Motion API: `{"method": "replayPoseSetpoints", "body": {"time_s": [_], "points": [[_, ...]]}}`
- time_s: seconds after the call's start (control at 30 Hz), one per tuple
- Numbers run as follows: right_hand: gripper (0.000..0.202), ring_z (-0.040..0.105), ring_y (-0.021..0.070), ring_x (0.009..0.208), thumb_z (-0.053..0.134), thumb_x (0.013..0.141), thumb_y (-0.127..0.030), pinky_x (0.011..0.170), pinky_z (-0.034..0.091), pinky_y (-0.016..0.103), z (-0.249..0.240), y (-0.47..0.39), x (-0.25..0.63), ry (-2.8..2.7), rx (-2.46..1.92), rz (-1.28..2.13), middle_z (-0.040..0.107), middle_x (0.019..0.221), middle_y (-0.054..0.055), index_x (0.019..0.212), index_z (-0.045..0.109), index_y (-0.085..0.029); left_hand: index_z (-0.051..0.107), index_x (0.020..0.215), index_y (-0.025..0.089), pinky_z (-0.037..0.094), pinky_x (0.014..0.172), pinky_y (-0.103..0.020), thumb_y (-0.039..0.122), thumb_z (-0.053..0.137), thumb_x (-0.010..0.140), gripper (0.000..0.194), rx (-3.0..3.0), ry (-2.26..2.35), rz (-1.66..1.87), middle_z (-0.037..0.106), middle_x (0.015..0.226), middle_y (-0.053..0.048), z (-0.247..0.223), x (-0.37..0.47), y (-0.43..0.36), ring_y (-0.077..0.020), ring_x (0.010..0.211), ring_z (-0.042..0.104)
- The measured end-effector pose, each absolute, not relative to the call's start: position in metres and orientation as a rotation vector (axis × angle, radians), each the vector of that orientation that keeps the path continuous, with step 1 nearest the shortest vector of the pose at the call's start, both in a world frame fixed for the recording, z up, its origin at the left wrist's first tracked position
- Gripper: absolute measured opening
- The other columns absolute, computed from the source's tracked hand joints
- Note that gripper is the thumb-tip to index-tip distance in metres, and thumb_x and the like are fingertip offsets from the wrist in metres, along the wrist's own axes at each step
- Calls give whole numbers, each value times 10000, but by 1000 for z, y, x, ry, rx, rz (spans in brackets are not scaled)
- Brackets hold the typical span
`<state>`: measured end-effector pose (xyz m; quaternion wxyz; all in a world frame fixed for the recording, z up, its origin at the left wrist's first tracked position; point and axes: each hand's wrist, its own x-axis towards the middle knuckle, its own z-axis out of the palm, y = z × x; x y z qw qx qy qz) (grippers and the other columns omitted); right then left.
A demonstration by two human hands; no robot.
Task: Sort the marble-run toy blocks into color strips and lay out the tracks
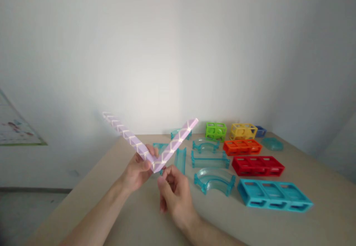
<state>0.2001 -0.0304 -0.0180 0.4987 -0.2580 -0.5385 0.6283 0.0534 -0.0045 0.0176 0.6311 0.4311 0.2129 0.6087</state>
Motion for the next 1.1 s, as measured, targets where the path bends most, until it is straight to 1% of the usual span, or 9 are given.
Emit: {"method": "replayPoseSetpoints", "body": {"time_s": [0.23,0.3,0.4,0.47,0.6,0.77,0.87,1.0,1.1], "points": [[394,374,67,369,591,837,-562,345,294,188,-14,-22,209,-1426,-782,1212,426,517,-68,753,484,-192,603,764,148,390,543,-216,209,848,562,323,1124,582,1295,626,686,-2,18,50,-7,-114,611,556],[420,357,76,412,582,842,-562,373,258,204,-15,-21,211,-1508,-840,1090,410,506,-49,679,500,-184,614,779,140,392,541,-220,216,853,557,336,1166,638,1243,625,666,-4,15,48,-7,-115,598,547],[510,293,85,444,514,875,-577,405,198,231,-15,-19,214,-1601,-908,1002,329,470,-44,546,443,-194,623,807,135,399,523,-227,227,864,537,373,1148,707,1172,610,635,1,13,48,-6,-116,565,539],[521,277,90,466,499,883,-572,432,194,241,-13,-18,216,-1646,-895,974,303,482,-44,530,436,-193,622,800,131,376,492,-216,244,873,520,393,1112,743,1154,590,611,8,13,49,-6,-106,537,518],[445,349,109,521,532,885,-512,491,261,251,-10,-18,220,-1703,-807,909,382,540,-24,592,521,-177,615,759,124,308,449,-201,285,879,515,394,1112,762,1117,548,575,18,16,51,-6,-77,488,459],[367,390,118,551,520,913,-434,515,280,258,-13,-18,221,-1724,-768,830,431,600,-13,648,525,-179,625,779,133,351,492,-211,283,873,539,377,1163,717,1158,568,626,9,15,51,-7,-94,549,493],[335,406,119,556,528,918,-401,519,287,259,-15,-18,220,-1736,-768,814,450,622,-11,668,521,-180,649,848,128,385,518,-215,326,837,616,358,1134,703,1224,602,660,-13,14,54,-7,-112,585,540],[300,421,122,570,521,926,-380,525,300,259,-16,-20,217,-1784,-743,856,463,645,-8,703,522,-180,648,1036,120,478,563,-283,492,648,805,438,1043,697,1405,636,645,-34,17,58,-4,-170,577,616],[285,405,118,560,531,914,-375,521,308,254,-15,-23,216,-1818,-725,893,439,631,-17,705,508,-183,631,1067,116,520,553,-315,521,590,837,468,927,703,1516,630,640,-19,21,59,-3,-174,532,621]]}}
